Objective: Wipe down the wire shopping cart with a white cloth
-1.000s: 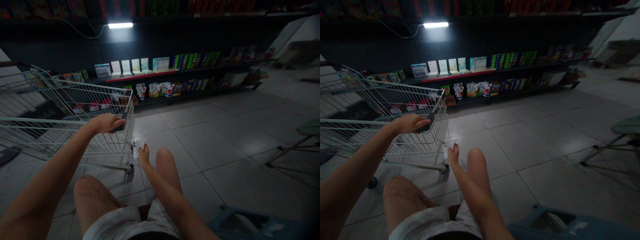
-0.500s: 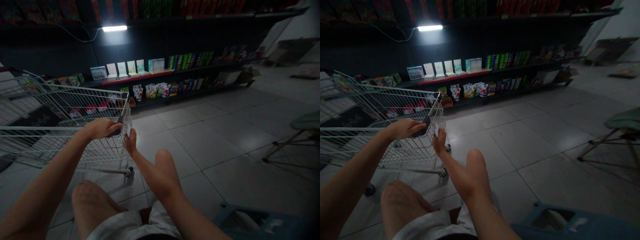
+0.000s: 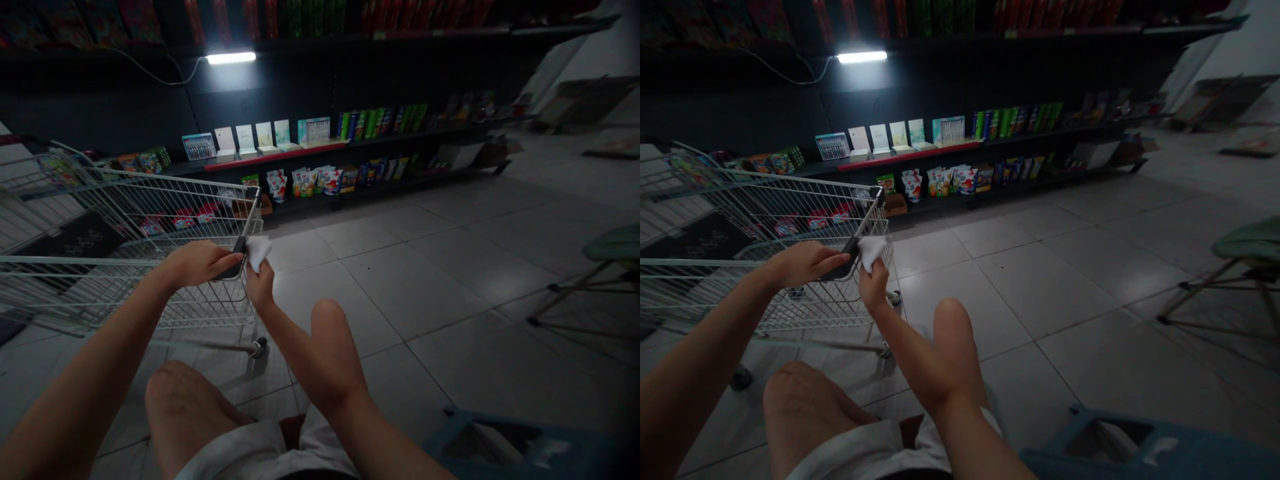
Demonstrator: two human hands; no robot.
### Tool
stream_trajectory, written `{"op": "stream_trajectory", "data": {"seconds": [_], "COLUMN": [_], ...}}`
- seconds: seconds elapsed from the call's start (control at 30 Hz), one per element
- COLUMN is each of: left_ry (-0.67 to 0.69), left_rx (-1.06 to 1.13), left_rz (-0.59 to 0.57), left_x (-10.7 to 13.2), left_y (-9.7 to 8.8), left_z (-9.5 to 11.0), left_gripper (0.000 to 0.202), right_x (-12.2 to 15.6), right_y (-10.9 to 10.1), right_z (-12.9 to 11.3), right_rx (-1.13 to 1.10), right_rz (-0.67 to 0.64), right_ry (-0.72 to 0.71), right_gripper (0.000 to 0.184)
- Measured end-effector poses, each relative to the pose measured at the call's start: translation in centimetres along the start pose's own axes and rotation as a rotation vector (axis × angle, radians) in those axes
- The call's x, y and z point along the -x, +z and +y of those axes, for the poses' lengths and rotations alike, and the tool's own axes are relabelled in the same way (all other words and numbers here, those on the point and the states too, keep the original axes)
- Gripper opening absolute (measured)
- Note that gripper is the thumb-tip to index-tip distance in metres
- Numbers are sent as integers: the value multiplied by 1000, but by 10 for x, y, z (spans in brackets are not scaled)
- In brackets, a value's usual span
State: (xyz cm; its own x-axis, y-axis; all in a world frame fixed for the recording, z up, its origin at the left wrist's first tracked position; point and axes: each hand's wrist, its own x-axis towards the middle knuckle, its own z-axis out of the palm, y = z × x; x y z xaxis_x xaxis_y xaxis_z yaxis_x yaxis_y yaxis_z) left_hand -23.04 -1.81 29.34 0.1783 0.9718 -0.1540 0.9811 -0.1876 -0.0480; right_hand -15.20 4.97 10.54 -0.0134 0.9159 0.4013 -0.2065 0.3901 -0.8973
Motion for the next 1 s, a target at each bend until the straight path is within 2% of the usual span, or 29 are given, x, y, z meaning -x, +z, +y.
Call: {"op": "stream_trajectory", "data": {"seconds": [0.1,0.17,0.23,0.3,0.43,0.57,0.63,0.67,0.7,0.77,0.87,0.93,1.0], "left_ry": [-2,-10,-11,0,7,-4,9,15,21,23,-4,-44,-104], "left_rx": [-18,-31,-40,-45,-52,-47,-38,-29,-19,-8,0,53,114], "left_rz": [11,17,21,24,27,35,39,39,35,30,3,-36,-45], "left_x": [2,3,5,7,8,9,9,9,9,10,11,8,1], "left_y": [1,2,3,4,5,4,3,3,4,4,2,-2,-6], "left_z": [-2,-3,-3,-2,0,2,3,4,4,3,1,0,2], "left_gripper": [60,59,59,58,58,57,56,56,56,55,57,60,62], "right_x": [47,49,30,0,-60,-123,-139,-138,-131,-100,-25,26,64], "right_y": [-13,-24,-29,-24,-2,6,5,4,3,3,-1,-10,-24], "right_z": [4,0,-8,-13,-8,-3,-6,-8,-7,-1,29,60,93], "right_rx": [-3,-24,-52,-62,9,142,217,247,269,297,341,383,414], "right_rz": [-8,-41,15,63,-42,-81,-118,-128,-128,-106,-42,-26,-86], "right_ry": [-227,-341,-373,-403,-505,-331,-299,-311,-337,-409,-449,-387,-270], "right_gripper": [20,20,20,21,21,26,29,31,32,34,30,25,27]}}
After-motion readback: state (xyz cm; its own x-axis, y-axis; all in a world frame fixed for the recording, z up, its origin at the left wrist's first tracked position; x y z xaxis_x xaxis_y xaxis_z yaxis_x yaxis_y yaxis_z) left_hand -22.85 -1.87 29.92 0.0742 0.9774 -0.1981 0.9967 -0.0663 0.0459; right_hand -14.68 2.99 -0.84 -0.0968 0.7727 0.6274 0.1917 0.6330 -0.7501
